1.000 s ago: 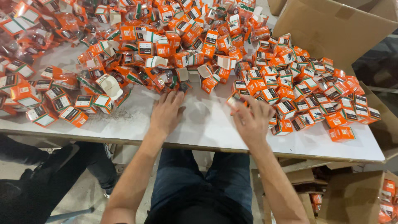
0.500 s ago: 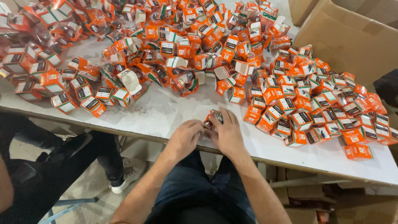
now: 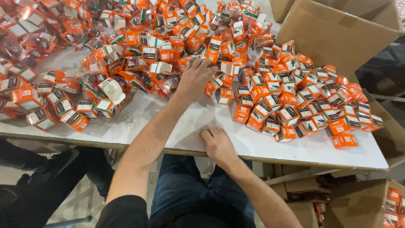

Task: The person picks up small orange product boxes from a pile on the table, folds and closes each box by hand, and places the closed box back on the table, working through the boxes one at a time.

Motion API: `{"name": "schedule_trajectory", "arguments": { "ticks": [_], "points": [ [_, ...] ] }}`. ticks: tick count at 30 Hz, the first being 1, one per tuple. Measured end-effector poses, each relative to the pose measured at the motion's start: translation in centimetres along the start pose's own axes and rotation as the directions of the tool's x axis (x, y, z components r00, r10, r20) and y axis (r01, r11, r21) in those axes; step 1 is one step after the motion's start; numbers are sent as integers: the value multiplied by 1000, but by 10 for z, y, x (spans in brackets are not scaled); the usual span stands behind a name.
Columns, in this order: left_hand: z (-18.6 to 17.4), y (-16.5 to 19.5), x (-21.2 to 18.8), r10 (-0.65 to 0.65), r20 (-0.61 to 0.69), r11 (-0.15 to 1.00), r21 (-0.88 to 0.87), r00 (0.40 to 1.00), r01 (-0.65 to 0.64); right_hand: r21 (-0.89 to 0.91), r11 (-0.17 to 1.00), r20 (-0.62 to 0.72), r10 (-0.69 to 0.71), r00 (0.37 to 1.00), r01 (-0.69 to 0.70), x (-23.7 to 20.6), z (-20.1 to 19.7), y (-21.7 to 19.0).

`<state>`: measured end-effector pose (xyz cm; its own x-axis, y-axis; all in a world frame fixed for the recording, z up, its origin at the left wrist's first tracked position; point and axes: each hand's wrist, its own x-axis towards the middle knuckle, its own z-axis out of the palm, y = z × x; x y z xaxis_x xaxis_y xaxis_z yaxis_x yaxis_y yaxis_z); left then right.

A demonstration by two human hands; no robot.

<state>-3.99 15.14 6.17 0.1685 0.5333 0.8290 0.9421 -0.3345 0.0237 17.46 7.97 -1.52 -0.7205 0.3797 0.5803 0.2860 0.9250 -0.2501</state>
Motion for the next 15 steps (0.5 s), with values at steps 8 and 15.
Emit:
{"name": "schedule_trajectory", "arguments": {
  "ticks": [8, 15],
  "points": [
    [-19, 26, 2, -88, 12, 996, 8, 996, 88, 232, 926, -169, 341, 925, -299, -5, -9, 4],
    [-78, 97, -84, -257, 392, 946, -86, 883, 313, 624, 672, -146, 603, 784, -400, -15, -28, -7]
  ]
}}
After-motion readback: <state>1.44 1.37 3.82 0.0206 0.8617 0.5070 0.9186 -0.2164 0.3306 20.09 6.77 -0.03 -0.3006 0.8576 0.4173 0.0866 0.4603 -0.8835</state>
